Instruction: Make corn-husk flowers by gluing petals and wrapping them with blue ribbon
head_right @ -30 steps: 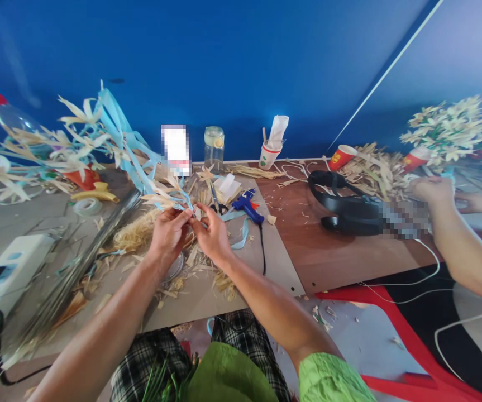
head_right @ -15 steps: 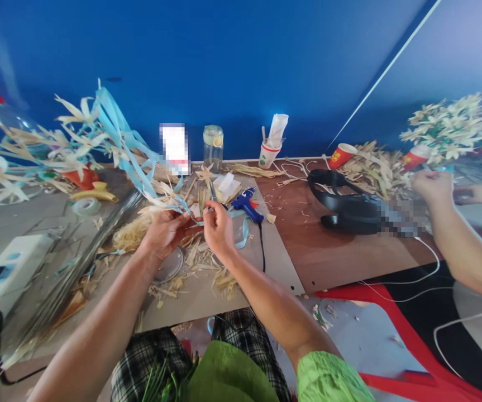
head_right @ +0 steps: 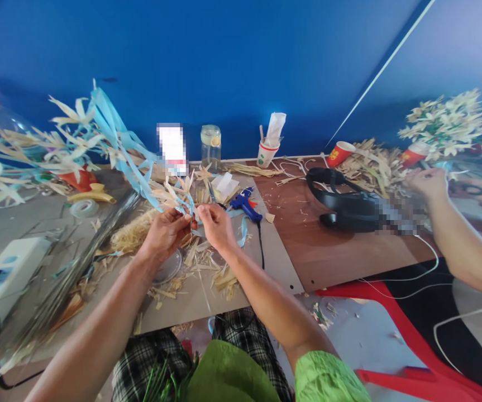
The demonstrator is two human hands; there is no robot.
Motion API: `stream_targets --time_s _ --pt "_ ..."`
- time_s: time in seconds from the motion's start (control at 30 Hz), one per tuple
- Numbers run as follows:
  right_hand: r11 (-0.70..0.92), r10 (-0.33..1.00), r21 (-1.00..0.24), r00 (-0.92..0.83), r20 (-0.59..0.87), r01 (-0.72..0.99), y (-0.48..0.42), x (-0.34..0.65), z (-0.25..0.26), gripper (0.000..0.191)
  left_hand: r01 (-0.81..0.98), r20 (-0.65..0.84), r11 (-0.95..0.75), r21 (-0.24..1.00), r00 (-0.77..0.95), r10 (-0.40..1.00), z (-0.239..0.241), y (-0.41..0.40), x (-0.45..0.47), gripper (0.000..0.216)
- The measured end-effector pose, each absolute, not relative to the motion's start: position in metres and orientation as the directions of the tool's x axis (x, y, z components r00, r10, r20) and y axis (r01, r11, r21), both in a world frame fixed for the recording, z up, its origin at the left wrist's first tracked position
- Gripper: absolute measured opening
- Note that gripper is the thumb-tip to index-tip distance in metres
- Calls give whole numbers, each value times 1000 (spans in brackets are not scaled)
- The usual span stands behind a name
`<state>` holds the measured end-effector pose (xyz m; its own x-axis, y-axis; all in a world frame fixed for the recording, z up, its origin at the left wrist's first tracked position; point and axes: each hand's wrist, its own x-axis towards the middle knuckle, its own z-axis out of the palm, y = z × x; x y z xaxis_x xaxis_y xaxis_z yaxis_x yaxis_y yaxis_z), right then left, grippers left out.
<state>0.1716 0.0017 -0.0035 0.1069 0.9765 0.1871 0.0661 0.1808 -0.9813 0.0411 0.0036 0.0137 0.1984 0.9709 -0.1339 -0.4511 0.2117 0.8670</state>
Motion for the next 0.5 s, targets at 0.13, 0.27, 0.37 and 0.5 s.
stream_targets --time_s 0.13,0.27,0.37,0.5 --pt "-33 999 -941 -29 -24 -336 10 176 -1 35 -416 -169 287 863 298 940 12 2 43 29" --pt "-218 963 -818 -254 -91 -533 12 182 5 28 -383 -174 314 869 357 918 10 0 46 30" --pt "-244 952 -772 -295 -77 -586 12 187 9 22 -379 -175 313 871 355 918 9 0 46 30" --pt "-255 943 -747 -329 -51 -614 13 189 10 21 -361 -153 277 890 335 930 7 0 46 29"
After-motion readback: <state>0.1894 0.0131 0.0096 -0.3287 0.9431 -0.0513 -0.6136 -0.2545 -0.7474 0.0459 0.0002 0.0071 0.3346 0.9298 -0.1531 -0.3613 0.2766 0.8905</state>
